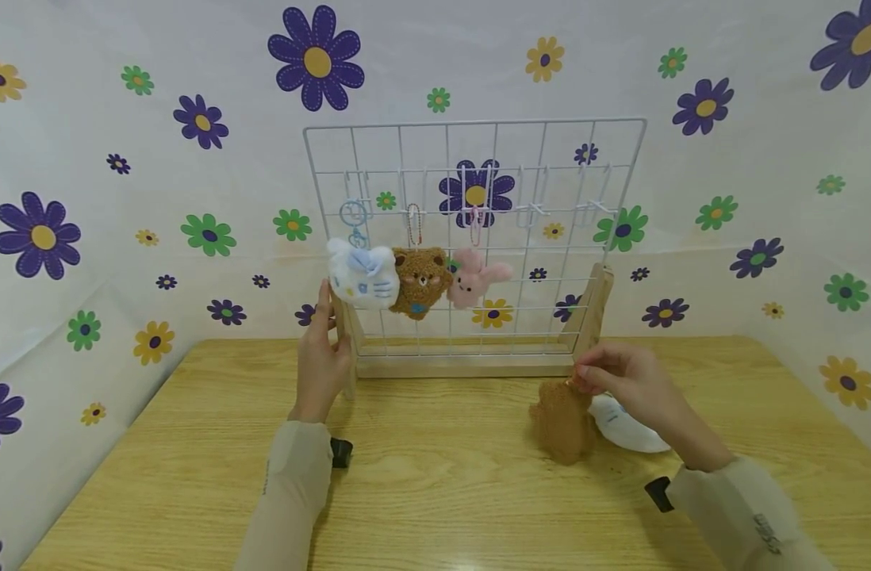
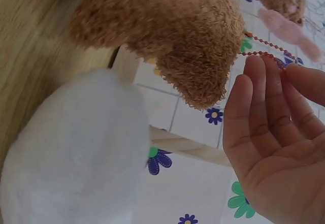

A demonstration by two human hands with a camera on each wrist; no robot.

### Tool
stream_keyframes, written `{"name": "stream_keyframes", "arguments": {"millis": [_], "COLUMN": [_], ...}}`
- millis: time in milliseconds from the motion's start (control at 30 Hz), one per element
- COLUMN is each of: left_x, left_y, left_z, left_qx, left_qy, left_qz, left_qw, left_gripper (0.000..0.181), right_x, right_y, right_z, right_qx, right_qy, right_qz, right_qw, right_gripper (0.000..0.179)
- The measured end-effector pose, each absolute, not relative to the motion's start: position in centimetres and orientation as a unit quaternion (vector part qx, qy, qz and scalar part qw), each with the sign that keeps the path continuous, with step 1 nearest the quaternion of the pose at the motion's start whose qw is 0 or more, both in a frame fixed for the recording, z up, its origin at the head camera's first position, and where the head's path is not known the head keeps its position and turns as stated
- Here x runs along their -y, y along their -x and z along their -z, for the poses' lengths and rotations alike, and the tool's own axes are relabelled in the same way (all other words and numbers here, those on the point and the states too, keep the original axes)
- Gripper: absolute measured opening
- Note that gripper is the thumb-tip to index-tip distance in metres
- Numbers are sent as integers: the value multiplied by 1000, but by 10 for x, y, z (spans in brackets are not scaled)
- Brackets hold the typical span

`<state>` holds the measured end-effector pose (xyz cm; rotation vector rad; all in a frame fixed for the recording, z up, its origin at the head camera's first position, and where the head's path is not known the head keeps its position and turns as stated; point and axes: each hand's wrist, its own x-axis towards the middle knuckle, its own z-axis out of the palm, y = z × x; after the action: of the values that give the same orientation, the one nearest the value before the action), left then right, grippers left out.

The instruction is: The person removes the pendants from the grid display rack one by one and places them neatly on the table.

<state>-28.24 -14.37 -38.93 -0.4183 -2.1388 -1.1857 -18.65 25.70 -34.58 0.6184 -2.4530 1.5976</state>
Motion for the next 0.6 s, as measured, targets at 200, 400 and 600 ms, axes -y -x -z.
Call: {"name": "stream_keyframes", "arguments": {"millis": [200,400,600], "left_x": [144,144,144], "left_y": [283,282,280], "left_z": [390,389,388], "left_qx": [819,822,823], "left_qy": [157,152,150], "left_qz": [446,444,447], "left_qw": [325,324,318], "left_gripper": [87,86,87], "right_x": [-258,-258,-257], "right_y": [193,197,199], "right_z": [354,357,356], "right_qx": [843,868,890], "right_qy": [-199,-181,-136], "right_qz": [-494,-456,-430], "right_qw": [82,73,65], "right_gripper": [7,7,9]}}
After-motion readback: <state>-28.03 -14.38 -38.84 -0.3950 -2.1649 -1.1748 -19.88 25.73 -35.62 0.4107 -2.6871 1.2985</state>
